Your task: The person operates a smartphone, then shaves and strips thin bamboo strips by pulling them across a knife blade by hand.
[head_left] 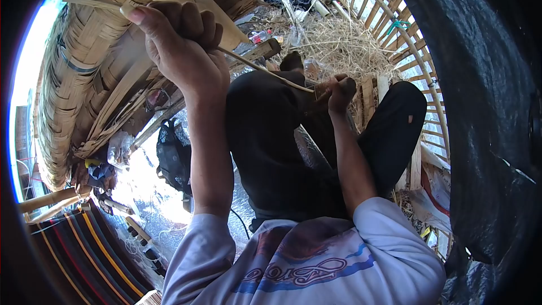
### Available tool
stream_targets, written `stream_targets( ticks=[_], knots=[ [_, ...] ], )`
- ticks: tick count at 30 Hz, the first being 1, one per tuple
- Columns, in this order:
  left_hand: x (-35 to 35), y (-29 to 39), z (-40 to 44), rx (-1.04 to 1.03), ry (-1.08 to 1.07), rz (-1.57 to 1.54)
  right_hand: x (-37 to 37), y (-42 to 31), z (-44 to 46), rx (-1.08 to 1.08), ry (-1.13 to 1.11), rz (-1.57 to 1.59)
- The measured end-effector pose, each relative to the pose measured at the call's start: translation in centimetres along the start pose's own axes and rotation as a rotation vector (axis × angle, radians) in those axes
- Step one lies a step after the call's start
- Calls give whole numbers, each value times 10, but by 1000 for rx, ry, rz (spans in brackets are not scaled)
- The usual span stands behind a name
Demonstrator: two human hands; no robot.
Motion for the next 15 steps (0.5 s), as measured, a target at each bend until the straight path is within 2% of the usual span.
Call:
stream_targets(
  ticks=[1,2,3,5,6,7,9,11,13,15],
  knots=[
    [-3,0,2,-9,-2,1,6,6,1,-8,67,13],
    [-4,1,0,-18,0,-7,13,11,0,-199,194,146],
    [-3,2,-3,-15,6,-9,12,4,-3,-222,190,142],
    [1,0,-2,8,-17,-23,6,-9,2,-179,130,516],
    [4,2,-1,-11,-12,-4,7,-5,-6,-181,101,279],
    [2,3,-1,-35,-10,7,12,-2,-12,-172,113,270],
    [-6,2,-2,-30,0,5,13,0,-11,-122,111,52],
    [-5,3,-1,-27,26,40,11,-1,-2,-181,96,131],
    [-6,3,-4,-25,6,12,9,-8,-2,-207,91,411],
    [-4,2,-3,-28,0,35,9,-5,-2,-187,108,386]
  ],
)
Point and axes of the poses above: each hand's wrist, its own z-axis towards the middle knuckle, its own x-axis out of the back of the hand, y = z × x, the point moved 10 cm from there along z, towards the middle knuckle, and after that the axes turned 6 degrees about -z, right-handed, at the moved point
